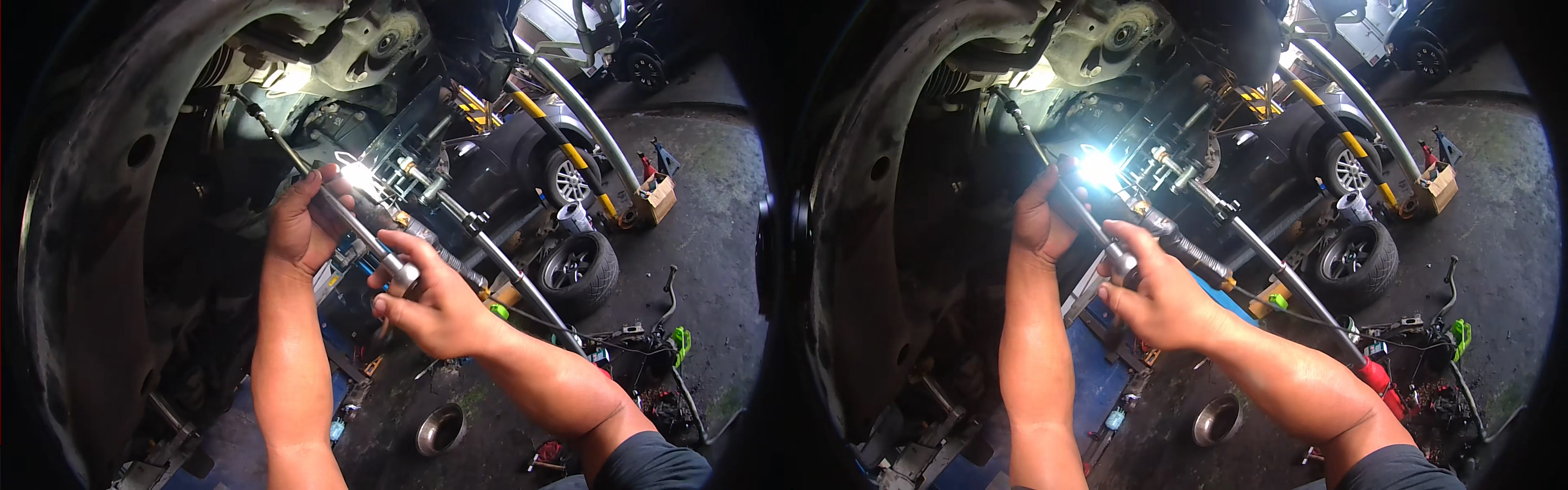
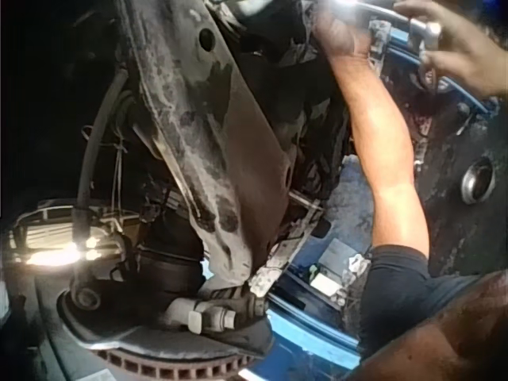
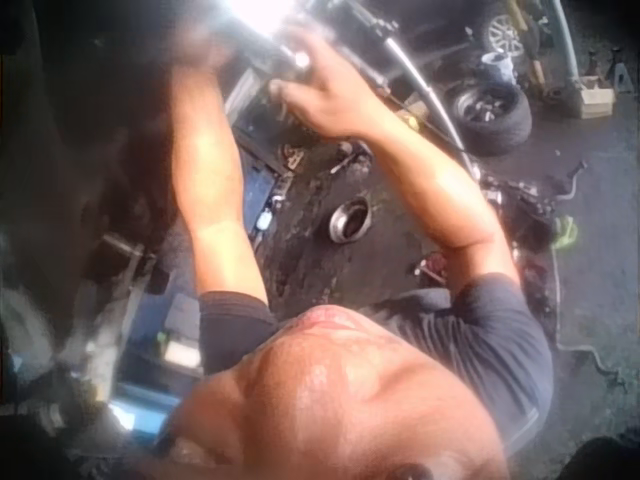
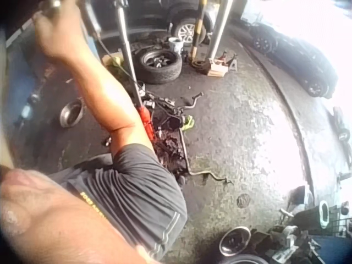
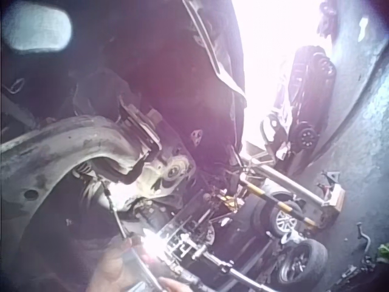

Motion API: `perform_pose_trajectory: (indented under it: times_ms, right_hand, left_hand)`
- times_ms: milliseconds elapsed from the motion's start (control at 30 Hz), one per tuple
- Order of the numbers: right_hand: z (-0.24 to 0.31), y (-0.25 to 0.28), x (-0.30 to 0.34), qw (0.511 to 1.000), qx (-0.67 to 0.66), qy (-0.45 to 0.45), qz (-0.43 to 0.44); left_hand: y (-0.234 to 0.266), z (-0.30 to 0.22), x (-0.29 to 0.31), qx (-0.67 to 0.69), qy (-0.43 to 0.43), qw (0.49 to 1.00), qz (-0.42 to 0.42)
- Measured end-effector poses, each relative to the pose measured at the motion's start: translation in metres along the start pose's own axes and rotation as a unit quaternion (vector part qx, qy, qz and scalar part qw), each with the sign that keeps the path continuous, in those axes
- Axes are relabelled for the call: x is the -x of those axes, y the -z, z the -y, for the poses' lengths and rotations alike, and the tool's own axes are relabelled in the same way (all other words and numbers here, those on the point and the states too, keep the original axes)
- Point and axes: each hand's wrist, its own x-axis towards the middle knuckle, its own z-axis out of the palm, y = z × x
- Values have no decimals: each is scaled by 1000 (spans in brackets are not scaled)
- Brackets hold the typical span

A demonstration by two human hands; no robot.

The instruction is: The person works under a lifted vehicle, using a torque wrench and a portable work light to tighten bolts on the suspension components. The person adjusts the light position and continues tightening fasteners on the undercarriage throughout the clip.

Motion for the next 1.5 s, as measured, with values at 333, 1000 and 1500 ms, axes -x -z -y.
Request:
perform_pose_trajectory:
  times_ms: [333,1000,1500]
  right_hand:
    - [-15,-10,-1,998,16,59,11]
    - [-19,-2,-4,884,456,96,13]
    - [-36,-19,0,975,213,65,-22]
  left_hand:
    - [-3,1,6,-135,-77,985,-78]
    - [-22,5,7,132,30,985,-108]
    - [0,21,-9,94,-44,980,-172]
